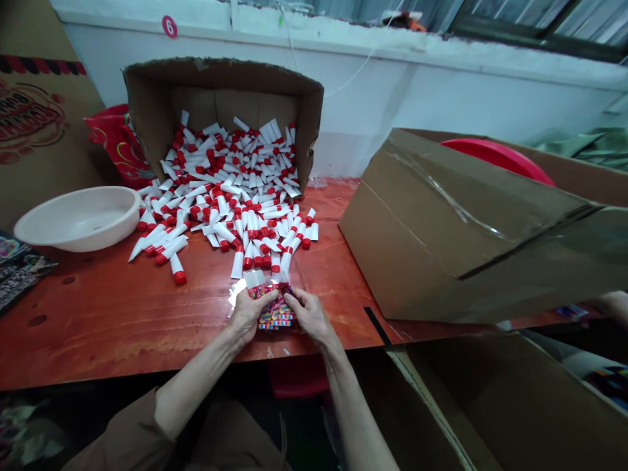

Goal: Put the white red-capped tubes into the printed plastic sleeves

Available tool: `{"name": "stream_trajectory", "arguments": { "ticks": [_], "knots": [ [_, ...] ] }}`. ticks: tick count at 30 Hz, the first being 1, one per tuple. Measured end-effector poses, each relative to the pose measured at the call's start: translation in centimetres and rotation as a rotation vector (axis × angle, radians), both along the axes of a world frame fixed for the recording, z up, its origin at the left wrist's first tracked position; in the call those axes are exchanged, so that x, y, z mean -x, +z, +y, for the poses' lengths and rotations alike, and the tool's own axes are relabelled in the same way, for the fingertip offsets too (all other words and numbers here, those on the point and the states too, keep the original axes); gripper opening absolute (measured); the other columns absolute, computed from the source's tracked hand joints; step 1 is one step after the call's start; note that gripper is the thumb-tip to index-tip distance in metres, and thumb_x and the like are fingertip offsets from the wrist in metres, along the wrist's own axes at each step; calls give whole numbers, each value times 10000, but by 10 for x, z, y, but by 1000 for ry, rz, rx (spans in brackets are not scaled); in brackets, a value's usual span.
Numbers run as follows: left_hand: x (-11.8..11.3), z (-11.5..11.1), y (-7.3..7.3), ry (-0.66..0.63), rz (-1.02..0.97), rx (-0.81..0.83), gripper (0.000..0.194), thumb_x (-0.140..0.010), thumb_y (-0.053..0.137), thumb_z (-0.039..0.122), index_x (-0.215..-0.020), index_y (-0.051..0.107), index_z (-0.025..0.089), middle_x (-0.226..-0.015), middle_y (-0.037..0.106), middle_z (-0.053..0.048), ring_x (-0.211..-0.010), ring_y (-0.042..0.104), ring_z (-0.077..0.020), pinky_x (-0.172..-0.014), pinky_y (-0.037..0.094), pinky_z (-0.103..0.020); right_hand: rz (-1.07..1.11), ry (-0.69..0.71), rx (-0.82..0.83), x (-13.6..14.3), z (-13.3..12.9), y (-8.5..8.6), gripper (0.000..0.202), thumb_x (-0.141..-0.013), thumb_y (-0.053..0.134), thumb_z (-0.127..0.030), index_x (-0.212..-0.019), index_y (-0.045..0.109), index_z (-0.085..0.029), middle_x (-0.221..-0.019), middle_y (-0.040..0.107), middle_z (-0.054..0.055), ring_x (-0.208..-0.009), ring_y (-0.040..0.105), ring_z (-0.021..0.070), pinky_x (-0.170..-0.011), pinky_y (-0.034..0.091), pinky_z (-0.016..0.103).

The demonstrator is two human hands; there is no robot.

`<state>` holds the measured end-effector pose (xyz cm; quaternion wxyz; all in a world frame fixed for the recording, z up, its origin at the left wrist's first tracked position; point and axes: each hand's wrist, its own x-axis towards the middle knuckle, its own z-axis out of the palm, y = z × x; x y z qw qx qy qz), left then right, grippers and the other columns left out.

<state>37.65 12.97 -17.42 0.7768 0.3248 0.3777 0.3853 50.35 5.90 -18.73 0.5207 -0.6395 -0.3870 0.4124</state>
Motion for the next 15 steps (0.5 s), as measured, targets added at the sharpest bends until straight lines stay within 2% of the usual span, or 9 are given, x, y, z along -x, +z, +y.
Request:
{"name": "stream_trajectory", "arguments": {
  "ticks": [4, 8, 11, 13, 15],
  "knots": [
    [-2, 4, -6, 8, 32, 3, 466, -499, 904, 281, -876, 689, 113, -754, 736, -60, -612, 675, -191, -634, 574, -340, -101, -14, -4, -19, -6, -8, 366, -814, 648, -520, -904, 661, -166, -818, 672, 32, -723, 597, 180, -654, 493, 296],
    [-1, 7, -6, 32, 51, -8, 491, -495, 908, 280, -900, 681, 118, -754, 732, -53, -608, 674, -186, -625, 577, -335, -427, -77, 10, -36, -17, -5, 304, -781, 687, -449, -936, 677, -188, -849, 661, 44, -774, 599, 206, -728, 491, 339],
    [-4, 7, -3, 45, 64, -19, 500, -497, 907, 268, -916, 677, 124, -768, 736, -53, -621, 680, -192, -634, 582, -343, -675, -225, -24, -35, -19, 4, 332, -775, 693, -446, -1001, 698, -203, -940, 647, 82, -869, 599, 246, -817, 472, 387],
    [-7, 4, 0, 33, 81, -9, 499, -493, 909, 277, -911, 685, 122, -770, 739, -59, -627, 685, -200, -636, 581, -346, -662, -285, -54, -28, -15, 9, 321, -814, 656, -480, -976, 695, -206, -937, 643, 87, -844, 594, 236, -789, 474, 368],
    [-11, 0, 3, 5, 68, 14, 480, -491, 912, 298, -878, 694, 117, -746, 734, -63, -616, 684, -205, -630, 579, -347, -502, -224, -43, -20, -10, 10, 318, -824, 645, -517, -868, 674, -203, -825, 643, 56, -738, 581, 202, -686, 473, 320]
  ]
}}
